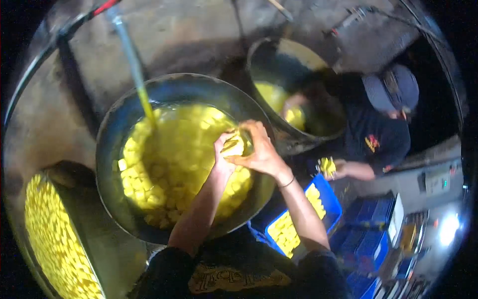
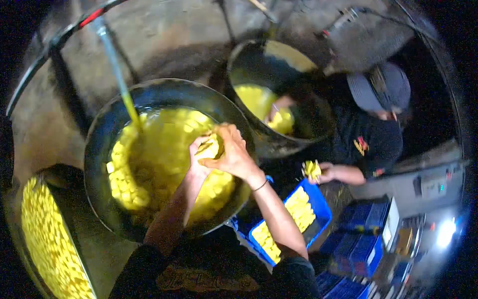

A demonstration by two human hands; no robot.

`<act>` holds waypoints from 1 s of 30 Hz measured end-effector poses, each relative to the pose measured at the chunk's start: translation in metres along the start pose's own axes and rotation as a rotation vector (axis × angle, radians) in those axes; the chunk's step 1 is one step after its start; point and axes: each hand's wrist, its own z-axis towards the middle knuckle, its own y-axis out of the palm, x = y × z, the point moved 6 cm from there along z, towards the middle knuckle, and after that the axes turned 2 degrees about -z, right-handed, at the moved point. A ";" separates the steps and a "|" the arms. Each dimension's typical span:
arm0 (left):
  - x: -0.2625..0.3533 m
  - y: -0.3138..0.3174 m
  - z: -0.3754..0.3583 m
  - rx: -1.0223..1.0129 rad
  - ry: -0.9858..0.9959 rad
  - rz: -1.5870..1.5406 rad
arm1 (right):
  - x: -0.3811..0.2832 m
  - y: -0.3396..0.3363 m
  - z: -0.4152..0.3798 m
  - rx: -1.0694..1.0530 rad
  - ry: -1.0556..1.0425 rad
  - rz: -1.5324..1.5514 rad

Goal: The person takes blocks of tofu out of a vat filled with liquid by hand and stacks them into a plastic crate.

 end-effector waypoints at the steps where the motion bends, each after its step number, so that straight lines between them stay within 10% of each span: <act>1: -0.015 0.027 -0.009 0.010 -0.107 0.067 | 0.008 -0.016 -0.013 0.003 0.013 0.035; 6: -0.121 0.132 -0.080 0.139 -0.238 0.234 | 0.038 -0.095 -0.116 -0.034 0.062 0.431; 11: -0.254 0.101 -0.134 0.117 -0.642 0.611 | 0.098 -0.099 -0.302 0.317 0.759 0.851; 14: -0.272 0.070 -0.125 -0.055 -0.546 0.799 | 0.148 -0.020 -0.401 0.626 1.298 1.061; 18: -0.230 0.085 -0.095 -0.187 -0.413 0.800 | 0.266 0.104 -0.487 0.499 1.594 0.766; 20: -0.210 0.096 -0.092 -0.065 -0.414 0.765 | 0.290 0.136 -0.488 0.161 1.738 0.056; 24: -0.165 0.106 -0.085 -0.100 -0.308 0.805 | 0.281 0.205 -0.466 -0.046 1.588 -0.226; 28: -0.086 0.121 -0.073 -0.206 -0.138 0.873 | 0.289 0.212 -0.462 -0.055 1.352 0.546; 30: -0.035 0.128 -0.063 -0.159 -0.044 0.954 | 0.286 0.212 -0.445 -0.245 1.206 0.327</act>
